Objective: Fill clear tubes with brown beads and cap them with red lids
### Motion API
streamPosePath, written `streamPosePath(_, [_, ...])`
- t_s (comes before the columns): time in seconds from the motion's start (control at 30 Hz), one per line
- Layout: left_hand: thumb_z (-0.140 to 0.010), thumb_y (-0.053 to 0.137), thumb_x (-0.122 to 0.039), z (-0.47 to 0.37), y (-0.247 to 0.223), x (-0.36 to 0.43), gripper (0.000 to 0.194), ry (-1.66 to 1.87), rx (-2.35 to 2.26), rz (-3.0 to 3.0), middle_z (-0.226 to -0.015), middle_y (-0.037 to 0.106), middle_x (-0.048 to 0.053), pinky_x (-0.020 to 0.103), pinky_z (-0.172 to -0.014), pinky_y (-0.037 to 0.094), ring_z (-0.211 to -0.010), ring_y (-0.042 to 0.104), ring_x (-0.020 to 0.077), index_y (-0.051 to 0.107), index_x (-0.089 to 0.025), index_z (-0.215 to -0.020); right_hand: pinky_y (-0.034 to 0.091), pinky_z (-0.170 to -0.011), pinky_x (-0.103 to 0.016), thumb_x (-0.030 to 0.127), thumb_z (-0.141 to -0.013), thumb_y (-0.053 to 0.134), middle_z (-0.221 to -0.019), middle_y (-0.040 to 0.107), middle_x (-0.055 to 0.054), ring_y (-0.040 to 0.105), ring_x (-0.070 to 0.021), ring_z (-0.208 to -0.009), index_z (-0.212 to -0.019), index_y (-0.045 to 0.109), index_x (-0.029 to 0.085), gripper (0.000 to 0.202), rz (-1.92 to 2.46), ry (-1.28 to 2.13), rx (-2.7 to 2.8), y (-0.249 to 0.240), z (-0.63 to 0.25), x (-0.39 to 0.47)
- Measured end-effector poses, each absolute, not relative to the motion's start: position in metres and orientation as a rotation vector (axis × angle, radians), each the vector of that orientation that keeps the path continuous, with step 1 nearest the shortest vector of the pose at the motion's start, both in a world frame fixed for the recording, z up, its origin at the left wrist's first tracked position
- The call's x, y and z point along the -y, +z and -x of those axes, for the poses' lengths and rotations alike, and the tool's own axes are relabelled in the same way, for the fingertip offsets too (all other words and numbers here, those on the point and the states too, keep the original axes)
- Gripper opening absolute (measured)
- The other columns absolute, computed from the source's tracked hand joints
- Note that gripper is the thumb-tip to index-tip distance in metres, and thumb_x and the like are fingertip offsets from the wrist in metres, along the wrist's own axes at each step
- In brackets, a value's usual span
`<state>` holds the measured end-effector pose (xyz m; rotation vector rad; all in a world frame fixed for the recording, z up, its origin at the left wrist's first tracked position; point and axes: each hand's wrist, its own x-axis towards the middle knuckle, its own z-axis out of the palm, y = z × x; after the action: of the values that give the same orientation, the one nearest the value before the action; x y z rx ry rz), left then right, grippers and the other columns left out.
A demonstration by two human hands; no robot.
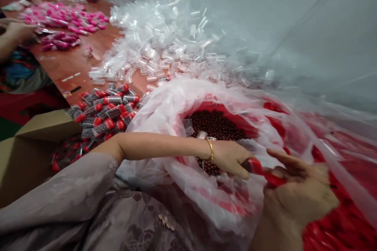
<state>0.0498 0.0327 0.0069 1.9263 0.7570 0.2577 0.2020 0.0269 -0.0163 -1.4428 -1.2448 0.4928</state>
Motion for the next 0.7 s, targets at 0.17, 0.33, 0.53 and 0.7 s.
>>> streamPosePath(0.17, [-0.072, 0.06, -0.026, -0.058, -0.003, -0.022, 0.02, 0.195, -0.894, -2.252, -0.072, 0.068, 0.008, 0.024, -0.059, 0.045, -0.068, 0.062, 0.0126, 0.051, -0.022, -0.055, 0.046, -0.071, -0.052, 0.062, -0.08, 0.017, -0.109, 0.064, -0.017, 0.062, -0.0336, -0.093, -0.086, 0.064, 0.031, 0.057, 1.464, 1.062, 1.29, -0.01, -0.18, -0.023])
streamPosePath(0.33, [-0.072, 0.059, -0.034, -0.058, -0.013, -0.015, 0.022, 0.125, -1.0, -2.317, -0.077, 0.068, 0.016, 0.033, -0.066, 0.05, -0.078, 0.065, 0.0258, 0.066, -0.012, -0.072, 0.033, -0.105, -0.05, 0.073, -0.078, 0.027, -0.126, 0.059, -0.011, 0.051, -0.0275, -0.12, -0.117, 0.055, 0.023, 0.07, 1.438, 0.963, 1.744, -0.029, -0.176, -0.031])
streamPosePath(0.53, [-0.076, 0.047, -0.028, -0.059, -0.016, -0.015, 0.029, 0.102, -1.155, -2.466, -0.08, 0.069, 0.013, 0.033, -0.066, 0.048, -0.079, 0.065, 0.0265, 0.067, -0.012, -0.09, 0.041, -0.099, -0.039, 0.063, -0.089, 0.022, -0.116, 0.064, -0.009, 0.057, -0.0203, -0.11, -0.11, 0.062, 0.02, 0.063, 1.286, 0.693, 1.646, -0.026, -0.17, -0.032])
streamPosePath(0.7, [-0.079, 0.046, -0.03, -0.058, 0.009, -0.014, 0.021, 0.294, -1.179, -2.442, -0.073, 0.066, 0.004, 0.026, -0.062, 0.042, -0.069, 0.062, 0.018, 0.06, -0.018, -0.087, 0.05, -0.078, -0.031, 0.05, -0.093, 0.0, -0.106, 0.067, -0.01, 0.064, -0.0165, -0.092, -0.108, 0.062, 0.018, 0.072, 1.301, 0.529, 1.328, -0.003, -0.189, -0.02])
